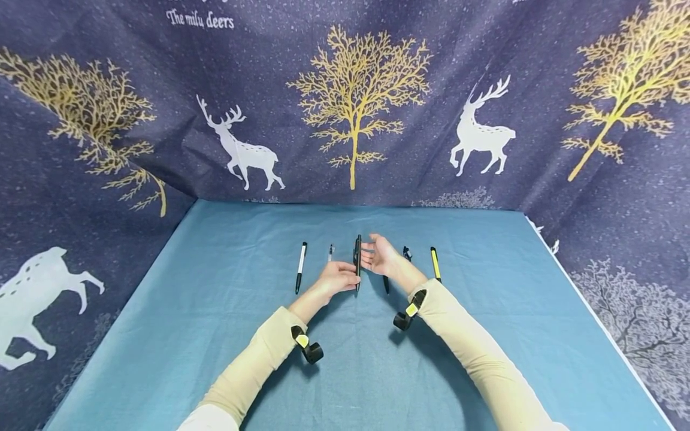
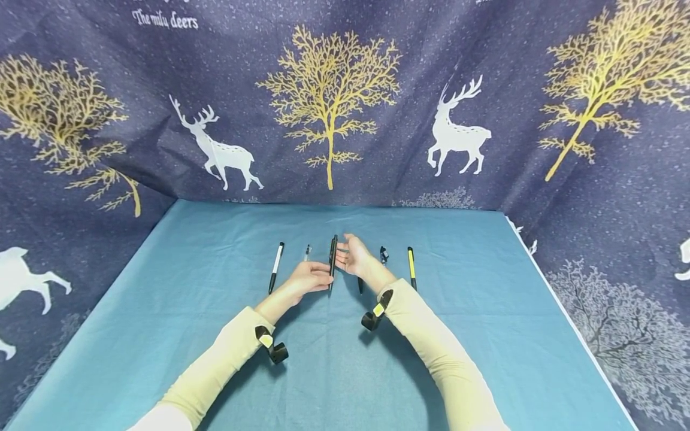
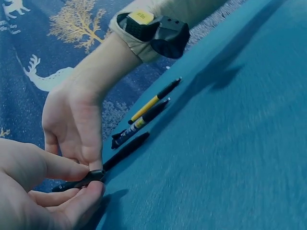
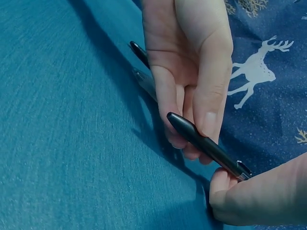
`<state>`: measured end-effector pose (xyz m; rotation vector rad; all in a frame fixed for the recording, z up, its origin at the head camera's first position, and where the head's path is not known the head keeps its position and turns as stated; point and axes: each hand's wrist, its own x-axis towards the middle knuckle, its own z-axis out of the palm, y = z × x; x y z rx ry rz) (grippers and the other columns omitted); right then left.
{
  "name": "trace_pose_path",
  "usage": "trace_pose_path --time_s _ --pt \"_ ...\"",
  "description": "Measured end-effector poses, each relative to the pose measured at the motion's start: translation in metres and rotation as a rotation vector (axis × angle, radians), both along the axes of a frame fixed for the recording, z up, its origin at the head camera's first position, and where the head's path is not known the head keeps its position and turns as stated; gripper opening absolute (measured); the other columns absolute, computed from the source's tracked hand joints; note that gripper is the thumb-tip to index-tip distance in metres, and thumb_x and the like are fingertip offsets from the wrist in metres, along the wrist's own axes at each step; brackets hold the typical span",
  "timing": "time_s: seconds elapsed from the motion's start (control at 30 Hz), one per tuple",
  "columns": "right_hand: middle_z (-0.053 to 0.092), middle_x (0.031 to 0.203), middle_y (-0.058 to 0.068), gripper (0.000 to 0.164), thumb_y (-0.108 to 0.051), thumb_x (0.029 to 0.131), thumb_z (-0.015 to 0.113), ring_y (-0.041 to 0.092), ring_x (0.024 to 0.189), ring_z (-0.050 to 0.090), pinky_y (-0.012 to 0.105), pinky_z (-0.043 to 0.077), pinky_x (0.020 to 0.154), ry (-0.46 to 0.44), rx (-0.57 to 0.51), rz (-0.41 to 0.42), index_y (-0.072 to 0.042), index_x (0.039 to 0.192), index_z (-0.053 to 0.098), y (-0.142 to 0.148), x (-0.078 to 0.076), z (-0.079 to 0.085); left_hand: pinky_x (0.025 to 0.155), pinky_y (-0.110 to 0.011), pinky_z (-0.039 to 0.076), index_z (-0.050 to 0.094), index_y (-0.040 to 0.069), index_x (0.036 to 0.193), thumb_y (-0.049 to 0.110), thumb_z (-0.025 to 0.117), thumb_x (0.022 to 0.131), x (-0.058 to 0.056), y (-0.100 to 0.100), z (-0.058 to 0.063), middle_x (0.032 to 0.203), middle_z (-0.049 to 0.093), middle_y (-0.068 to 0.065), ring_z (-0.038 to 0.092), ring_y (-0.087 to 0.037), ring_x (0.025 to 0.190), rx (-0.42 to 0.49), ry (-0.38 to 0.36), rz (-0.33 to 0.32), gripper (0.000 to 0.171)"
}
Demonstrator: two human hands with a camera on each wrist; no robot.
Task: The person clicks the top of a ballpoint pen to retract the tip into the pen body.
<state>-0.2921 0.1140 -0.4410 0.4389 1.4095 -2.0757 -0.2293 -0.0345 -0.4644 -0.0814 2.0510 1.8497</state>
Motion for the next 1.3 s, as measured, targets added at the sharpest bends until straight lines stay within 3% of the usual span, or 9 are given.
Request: trace_pose_path --time_s 0.37,0.6,1.0,1.3 --pt "0.041 0.127 0.013 0.054 -0.036 0.106 0.023 0.022 0.113 0.043 0.033 0.035 0.111 0.010 0.023 -0.022 -0.003 0.148 0.031 0.0008 -0.0023 -0.0034 0.080 -0.031 0.060 0.061 -0.006 0.121 0.002 0.067 0.088 -0.0008 0.0021 0.0020 0.106 0.068 -0.021 0.070 -0.027 0.093 -0.156 0.073 -0.005 0.034" --pt "0.030 0.151 0.021 0.053 -0.034 0.106 0.023 0.031 0.137 0.033 0.038 0.030 0.119 0.042 0.044 -0.036 -0.002 0.149 0.030 -0.0002 0.0012 -0.0015 0.075 -0.031 0.061 0.064 -0.005 0.120 0.002 0.067 0.087 -0.0033 0.0046 -0.0025 0.101 0.070 -0.018 0.071 -0.027 0.087 -0.265 0.141 0.006 0.034" --pt "0.034 0.146 0.024 0.053 -0.031 0.107 0.025 0.034 0.132 0.039 0.039 0.037 0.115 0.103 0.180 -0.022 0.002 0.147 0.034 -0.0044 0.0045 0.0023 0.070 -0.033 0.060 0.066 -0.003 0.118 0.006 0.069 0.086 -0.0061 0.0038 -0.0066 0.094 0.073 -0.016 0.073 -0.025 0.081 -0.366 0.202 -0.004 0.033" --pt "0.033 0.149 0.024 0.053 -0.028 0.106 0.027 0.035 0.137 0.036 0.038 0.036 0.115 0.124 0.194 -0.018 0.005 0.147 0.030 -0.0072 0.0074 0.0026 0.064 -0.029 0.058 0.069 -0.003 0.113 0.006 0.069 0.085 -0.0075 0.0068 -0.0050 0.087 0.075 -0.013 0.071 -0.019 0.073 -0.477 0.272 -0.008 0.030"
